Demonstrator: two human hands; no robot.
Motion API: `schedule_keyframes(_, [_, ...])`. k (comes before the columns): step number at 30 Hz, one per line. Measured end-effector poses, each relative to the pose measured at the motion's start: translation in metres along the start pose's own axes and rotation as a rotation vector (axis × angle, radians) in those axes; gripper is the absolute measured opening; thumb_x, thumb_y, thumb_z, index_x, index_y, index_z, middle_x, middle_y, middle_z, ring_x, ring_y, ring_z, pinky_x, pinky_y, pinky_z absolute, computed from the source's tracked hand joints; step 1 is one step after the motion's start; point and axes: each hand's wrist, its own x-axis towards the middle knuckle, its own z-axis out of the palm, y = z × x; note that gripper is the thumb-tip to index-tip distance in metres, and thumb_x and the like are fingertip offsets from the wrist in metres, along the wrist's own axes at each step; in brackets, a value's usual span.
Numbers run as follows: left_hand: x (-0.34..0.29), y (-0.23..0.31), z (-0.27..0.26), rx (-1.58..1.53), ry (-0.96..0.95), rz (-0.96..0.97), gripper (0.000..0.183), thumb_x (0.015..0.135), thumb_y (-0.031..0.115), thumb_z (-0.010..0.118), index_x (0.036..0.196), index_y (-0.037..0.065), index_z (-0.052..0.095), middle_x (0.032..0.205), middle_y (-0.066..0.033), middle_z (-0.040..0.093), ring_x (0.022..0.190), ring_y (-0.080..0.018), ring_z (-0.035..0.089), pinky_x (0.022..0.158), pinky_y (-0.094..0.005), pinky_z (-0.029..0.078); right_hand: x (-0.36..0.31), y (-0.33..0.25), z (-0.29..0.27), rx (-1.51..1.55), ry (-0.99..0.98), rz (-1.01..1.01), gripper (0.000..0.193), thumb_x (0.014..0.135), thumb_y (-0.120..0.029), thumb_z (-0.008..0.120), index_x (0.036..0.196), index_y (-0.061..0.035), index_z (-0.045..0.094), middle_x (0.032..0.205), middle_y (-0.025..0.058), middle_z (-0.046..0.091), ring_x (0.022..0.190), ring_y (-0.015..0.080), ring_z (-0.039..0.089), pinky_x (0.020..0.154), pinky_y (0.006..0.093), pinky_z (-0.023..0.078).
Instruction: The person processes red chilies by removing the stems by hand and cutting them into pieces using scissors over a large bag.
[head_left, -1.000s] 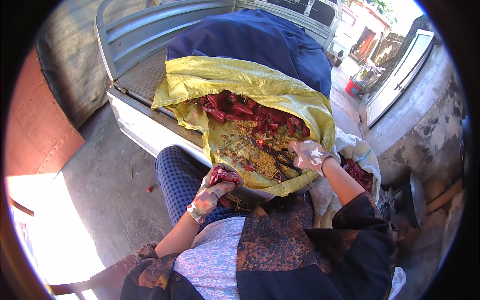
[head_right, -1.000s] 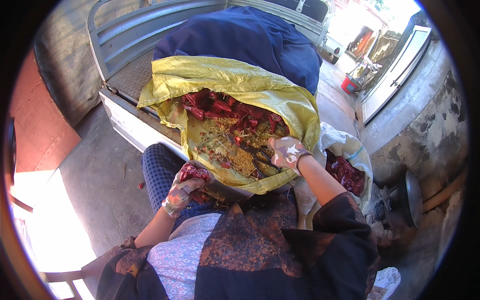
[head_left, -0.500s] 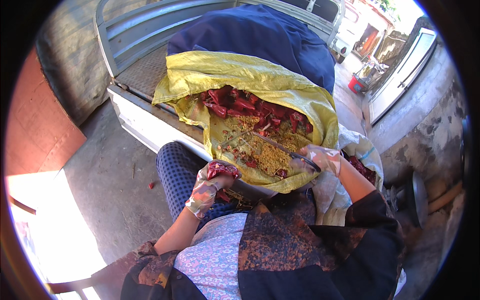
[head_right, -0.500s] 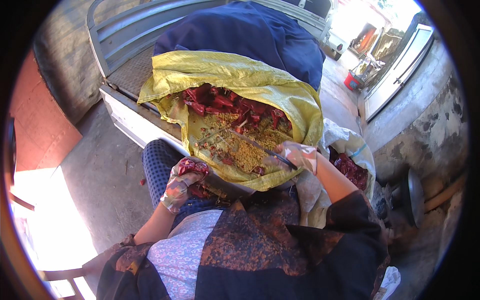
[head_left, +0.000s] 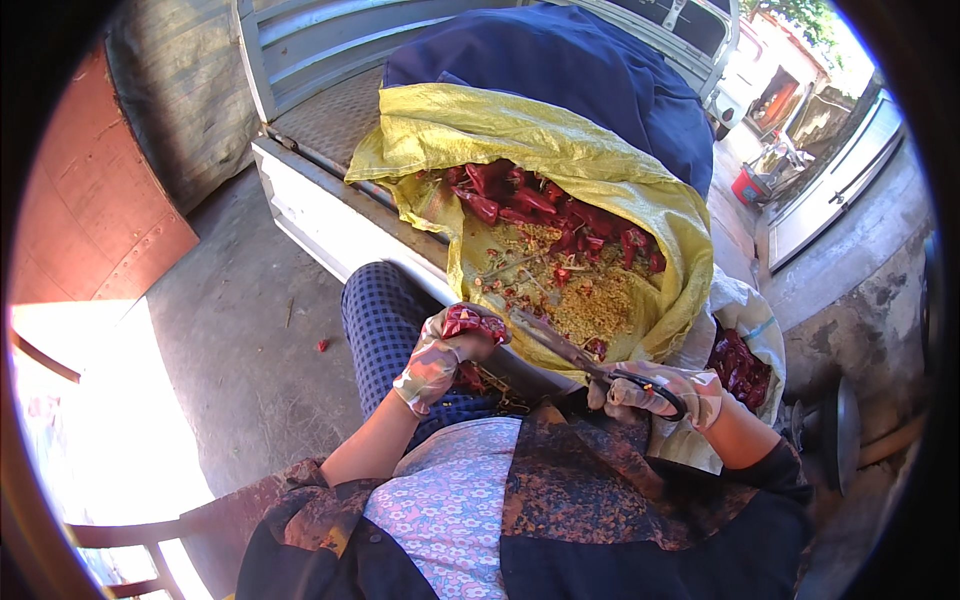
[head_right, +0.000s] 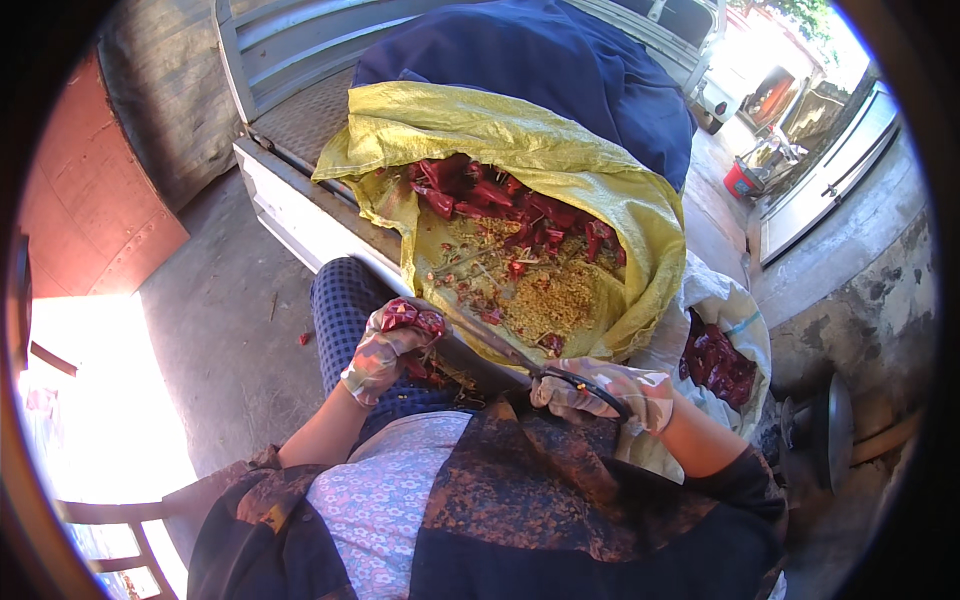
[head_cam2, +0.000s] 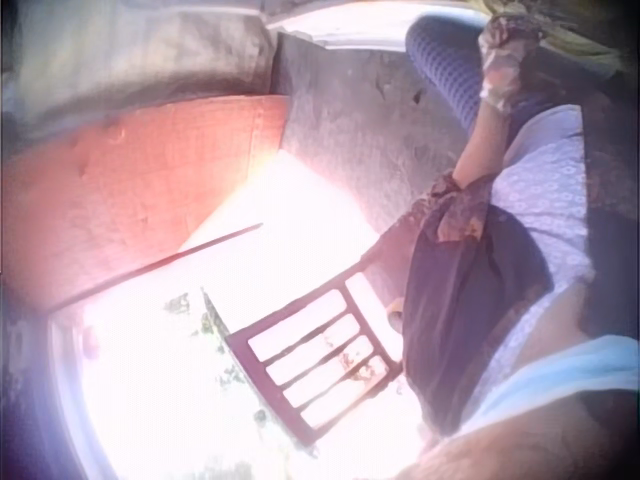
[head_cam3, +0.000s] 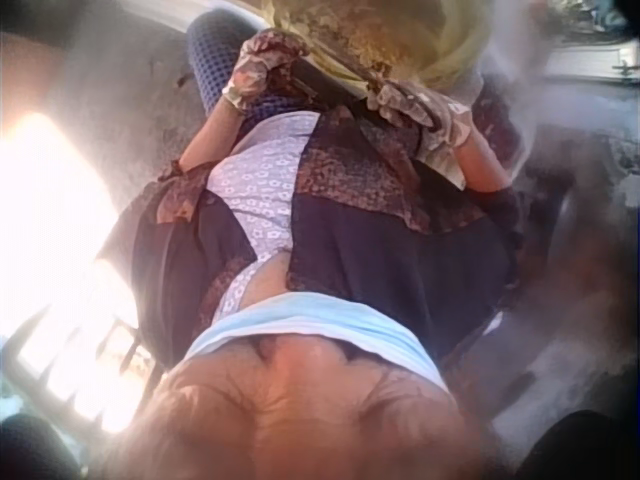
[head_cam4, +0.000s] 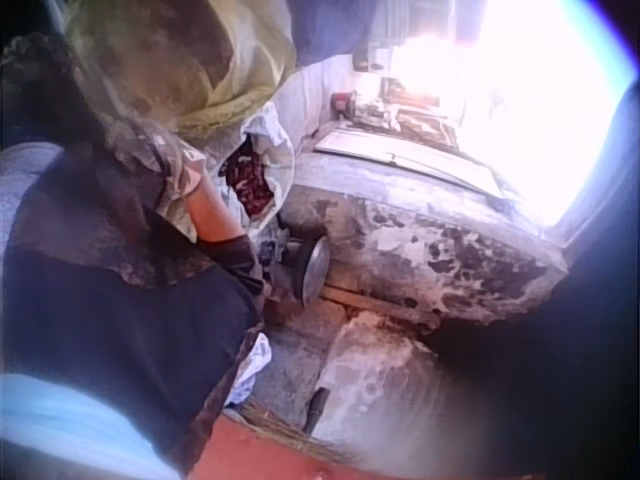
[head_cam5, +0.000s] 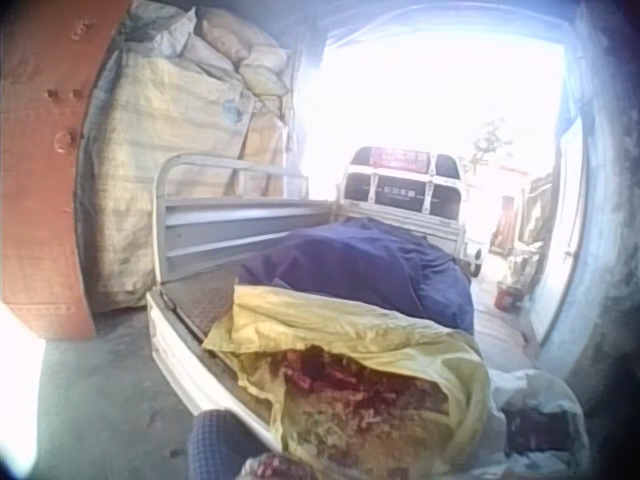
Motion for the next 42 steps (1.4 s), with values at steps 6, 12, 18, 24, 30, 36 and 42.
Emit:
schedule_keyframes(6, [0.001,-0.003,-0.007,-0.091,-0.119,0.182,0.033,0.068,-0.004,0.065,0.101,-0.001,0.061,0.092,-0.0081,0.067,0.083,-0.0172,0.065,0.078,-0.0291,0.052,0.0,-0.003,0.01,-0.117,-0.04,0.08,0.036,0.098,-0.037,0.045,0.1,-0.0039,0.057,0.091,0.0049,0.059,0.075,0.0107,0.052,0.067,0.0227,0.043])
schedule_keyframes(12, [0.003,-0.004,-0.01,-0.14,-0.185,0.244,0.035,0.07,0.005,0.074,0.101,-0.001,0.061,0.094,-0.0088,0.067,0.086,-0.017,0.065,0.081,-0.0294,0.052,0.0,-0.006,0.018,-0.075,-0.095,0.13,0.055,0.088,-0.061,0.048,0.089,-0.0057,0.05,0.098,0.0121,0.059,0.063,0.01,0.048,0.051,0.0216,0.038])
schedule_keyframes(18, [0.004,-0.006,-0.012,0.001,-0.237,0.317,0.035,0.07,0.008,0.074,0.102,-0.001,0.061,0.096,-0.0099,0.067,0.087,-0.0174,0.065,0.081,-0.0299,0.052,0.006,-0.007,0.022,0.039,-0.17,0.173,0.056,0.091,-0.062,0.041,0.075,-0.0088,0.048,0.087,0.012,0.059,0.059,0.0107,0.044,0.046,0.0241,0.035])
schedule_keyframes(24, [0.005,-0.001,-0.022,0.021,-0.192,0.246,0.04,0.068,0.003,0.072,0.106,-0.003,0.06,0.101,-0.0118,0.066,0.089,-0.0206,0.066,0.079,-0.0297,0.054,0.009,0.006,0.022,0.095,-0.249,0.033,0.051,0.094,-0.058,0.036,0.067,-0.0151,0.046,0.07,0.0069,0.051,0.053,0.0148,0.041,0.043,0.0275,0.032])
schedule_keyframes(30, [0.005,-0.005,-0.021,-0.009,-0.209,0.293,0.037,0.07,0.005,0.072,0.105,-0.003,0.06,0.098,-0.0107,0.066,0.09,-0.0191,0.064,0.082,-0.0292,0.052,0.006,-0.008,0.036,0.085,-0.193,0.085,0.05,0.094,-0.059,0.036,0.078,-0.0142,0.052,0.066,0.0046,0.048,0.049,0.0139,0.04,0.042,0.0266,0.029])
schedule_keyframes(36, [0.002,0.0,-0.011,0.067,-0.218,0.369,0.037,0.067,0.003,0.065,0.103,-0.003,0.062,0.094,-0.0093,0.067,0.086,-0.0153,0.063,0.079,-0.0257,0.051,0.0,-0.031,0.063,0.064,-0.002,0.172,0.055,0.094,-0.059,0.036,0.101,-0.0077,0.054,0.067,0.0015,0.048,0.048,0.0094,0.036,0.042,0.0239,0.027])
schedule_keyframes(42, [0.001,-0.007,-0.014,0.017,-0.11,0.282,0.031,0.07,0.001,0.061,0.102,-0.001,0.062,0.09,-0.0057,0.066,0.077,-0.0113,0.06,0.07,-0.0224,0.049,0.015,-0.009,0.061,0.008,0.075,0.065,0.057,0.093,-0.061,0.035,0.097,-0.0071,0.054,0.065,-0.0012,0.045,0.047,0.007,0.035,0.041,0.0222,0.026])
